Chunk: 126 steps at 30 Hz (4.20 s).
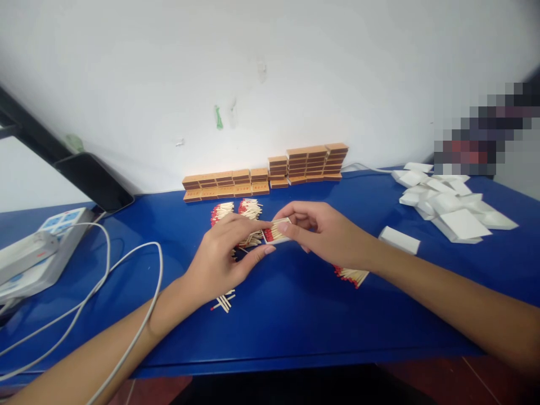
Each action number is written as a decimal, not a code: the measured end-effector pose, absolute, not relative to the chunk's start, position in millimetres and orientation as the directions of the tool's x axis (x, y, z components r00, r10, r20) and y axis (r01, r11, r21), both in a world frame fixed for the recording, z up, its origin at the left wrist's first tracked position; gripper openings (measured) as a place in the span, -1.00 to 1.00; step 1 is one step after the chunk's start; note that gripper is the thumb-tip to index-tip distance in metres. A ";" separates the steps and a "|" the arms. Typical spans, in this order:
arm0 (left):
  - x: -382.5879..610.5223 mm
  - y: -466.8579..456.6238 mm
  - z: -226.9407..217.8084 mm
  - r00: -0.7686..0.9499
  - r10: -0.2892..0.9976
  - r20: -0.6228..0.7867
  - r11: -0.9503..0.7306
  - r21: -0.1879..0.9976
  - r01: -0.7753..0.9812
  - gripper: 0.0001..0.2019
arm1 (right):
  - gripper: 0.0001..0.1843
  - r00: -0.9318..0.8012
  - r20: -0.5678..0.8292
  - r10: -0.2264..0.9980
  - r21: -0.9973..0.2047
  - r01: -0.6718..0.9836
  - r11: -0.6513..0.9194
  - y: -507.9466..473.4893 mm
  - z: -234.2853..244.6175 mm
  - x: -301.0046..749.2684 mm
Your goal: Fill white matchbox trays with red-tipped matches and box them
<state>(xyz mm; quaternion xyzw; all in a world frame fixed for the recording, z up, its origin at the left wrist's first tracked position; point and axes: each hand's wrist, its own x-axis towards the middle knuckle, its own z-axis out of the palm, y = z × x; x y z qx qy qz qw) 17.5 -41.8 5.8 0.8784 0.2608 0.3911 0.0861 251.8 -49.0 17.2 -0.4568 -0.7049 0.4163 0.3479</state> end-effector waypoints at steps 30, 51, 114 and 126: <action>16.6 -38.1 1.6 0.568 0.436 0.698 -0.898 0.295 0.326 -0.74 | -0.67 -0.321 0.040 0.946 -0.936 0.320 0.149 -47.0 16.2 252.3; 16.6 -40.4 2.8 0.559 0.484 0.673 -0.874 0.339 0.349 -0.66 | -0.60 -0.295 0.201 0.934 -0.820 0.472 0.325 -51.0 8.8 253.1; 7.3 -29.0 3.3 0.469 0.553 0.688 -0.826 0.378 0.418 -0.69 | -0.76 -0.618 0.438 0.653 0.397 0.784 0.477 128.6 40.8 284.6; 3.0 -23.6 -2.2 0.404 0.610 0.682 -0.770 0.388 0.507 -0.66 | -0.58 -0.623 0.482 0.616 0.314 0.779 0.543 93.9 55.8 295.2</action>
